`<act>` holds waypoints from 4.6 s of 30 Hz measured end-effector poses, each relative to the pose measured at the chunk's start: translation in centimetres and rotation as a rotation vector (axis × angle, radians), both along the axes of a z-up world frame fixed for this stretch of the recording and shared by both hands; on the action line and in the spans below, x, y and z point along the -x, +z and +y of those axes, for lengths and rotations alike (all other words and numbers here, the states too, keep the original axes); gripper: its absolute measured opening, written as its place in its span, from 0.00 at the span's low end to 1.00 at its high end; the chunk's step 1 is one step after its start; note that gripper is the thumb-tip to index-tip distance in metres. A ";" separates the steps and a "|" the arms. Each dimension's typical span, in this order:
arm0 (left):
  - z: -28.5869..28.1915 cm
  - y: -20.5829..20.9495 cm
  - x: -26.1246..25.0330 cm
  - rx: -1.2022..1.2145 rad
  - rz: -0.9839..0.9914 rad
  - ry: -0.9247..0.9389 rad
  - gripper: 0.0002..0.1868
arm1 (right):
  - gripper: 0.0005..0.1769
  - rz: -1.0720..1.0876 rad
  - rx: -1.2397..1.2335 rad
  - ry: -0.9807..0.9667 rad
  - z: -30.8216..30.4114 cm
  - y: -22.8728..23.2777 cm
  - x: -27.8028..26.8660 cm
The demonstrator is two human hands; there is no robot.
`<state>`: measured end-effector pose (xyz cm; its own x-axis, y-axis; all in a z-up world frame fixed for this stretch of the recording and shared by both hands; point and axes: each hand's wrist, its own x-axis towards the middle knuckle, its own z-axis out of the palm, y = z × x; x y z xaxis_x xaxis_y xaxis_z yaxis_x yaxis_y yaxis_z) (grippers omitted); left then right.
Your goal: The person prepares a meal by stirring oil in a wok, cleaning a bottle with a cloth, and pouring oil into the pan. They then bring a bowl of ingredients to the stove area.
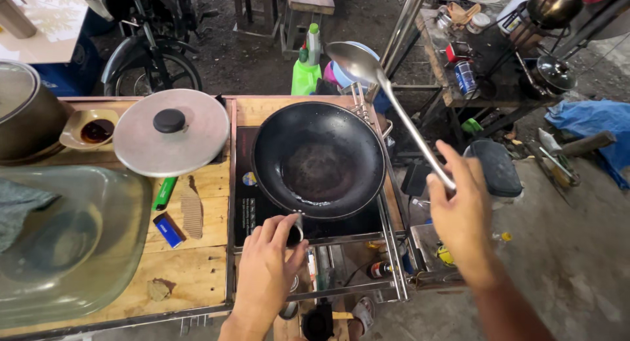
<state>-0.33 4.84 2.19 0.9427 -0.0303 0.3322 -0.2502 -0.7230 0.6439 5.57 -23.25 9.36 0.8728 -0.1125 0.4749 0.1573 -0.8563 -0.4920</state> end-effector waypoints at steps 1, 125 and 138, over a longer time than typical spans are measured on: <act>0.0 0.0 0.0 0.002 -0.002 0.003 0.25 | 0.24 -0.025 0.018 0.024 0.4 -0.4 0.2; 0.6 1.0 -1.0 -0.139 0.127 -0.114 0.25 | 0.19 -0.021 0.021 0.179 3.0 -3.0 -0.6; 0.4 1.0 -0.8 -0.182 0.154 -0.101 0.25 | 0.18 0.199 -0.058 0.060 2.2 -4.4 0.5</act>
